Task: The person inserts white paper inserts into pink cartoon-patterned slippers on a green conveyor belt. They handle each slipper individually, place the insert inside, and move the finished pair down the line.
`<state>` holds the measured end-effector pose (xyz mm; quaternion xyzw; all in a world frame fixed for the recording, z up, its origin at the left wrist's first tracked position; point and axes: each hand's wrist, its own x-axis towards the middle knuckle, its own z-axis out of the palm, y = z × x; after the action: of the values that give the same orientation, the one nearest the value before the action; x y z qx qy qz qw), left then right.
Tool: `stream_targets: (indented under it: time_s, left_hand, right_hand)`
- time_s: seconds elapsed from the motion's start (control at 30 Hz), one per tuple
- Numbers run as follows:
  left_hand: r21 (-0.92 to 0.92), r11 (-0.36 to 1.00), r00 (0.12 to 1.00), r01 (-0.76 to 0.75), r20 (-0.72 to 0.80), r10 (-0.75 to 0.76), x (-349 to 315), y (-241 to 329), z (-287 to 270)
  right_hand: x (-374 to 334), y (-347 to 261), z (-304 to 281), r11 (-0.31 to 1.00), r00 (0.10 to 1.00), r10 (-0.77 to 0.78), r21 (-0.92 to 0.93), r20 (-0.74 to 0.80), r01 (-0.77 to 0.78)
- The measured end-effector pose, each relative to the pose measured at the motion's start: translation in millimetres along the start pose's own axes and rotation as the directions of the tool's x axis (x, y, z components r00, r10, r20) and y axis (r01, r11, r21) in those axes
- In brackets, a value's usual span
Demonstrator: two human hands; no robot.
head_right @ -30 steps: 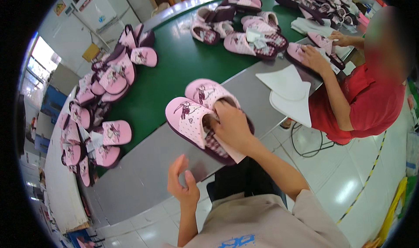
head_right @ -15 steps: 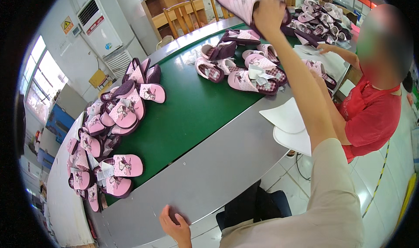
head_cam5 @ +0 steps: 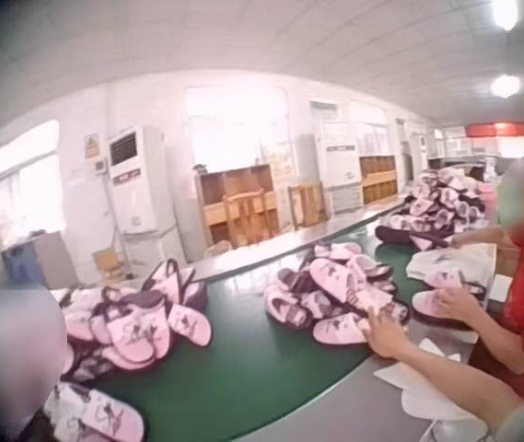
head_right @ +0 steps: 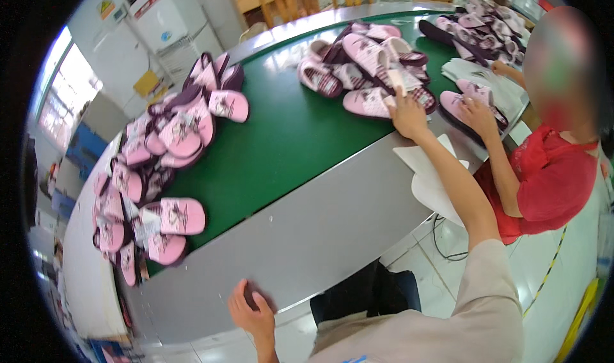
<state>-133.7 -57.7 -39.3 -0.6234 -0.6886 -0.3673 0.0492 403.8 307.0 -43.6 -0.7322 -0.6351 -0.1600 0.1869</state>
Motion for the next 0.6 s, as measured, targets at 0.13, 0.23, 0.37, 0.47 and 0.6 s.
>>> stream_targets:
  time_s: [0.13, 0.23, 0.37, 0.47, 0.6]
  left_hand:
    - [-0.145, 0.989, 0.994, 0.024, 0.113, -0.008, 29, 1, -16]
    - [-0.111, 0.991, 0.99, -0.071, 0.114, 0.084, 59, -34, -26]
    - [0.244, 0.948, 0.977, -0.204, -0.006, 0.212, 166, -92, -23]
    - [0.369, 0.922, 0.989, -0.119, -0.035, 0.142, 237, -164, 11]
    - [0.416, 0.909, 0.999, -0.03, 0.034, 0.018, 260, -230, 63]
  right_hand:
    - [-39, 1, -28, 0.991, 0.965, -0.072, -0.088, 0.254, 0.098]
    - [-64, 9, -30, 0.988, 0.975, -0.126, -0.07, 0.182, 0.141]
    - [-83, -3, -42, 0.981, 0.958, -0.191, -0.004, 0.213, 0.196]
    - [-96, -22, -58, 0.961, 0.911, -0.267, 0.018, 0.315, 0.275]
    - [-137, -89, -80, 0.914, 0.85, -0.406, 0.149, 0.336, 0.378]
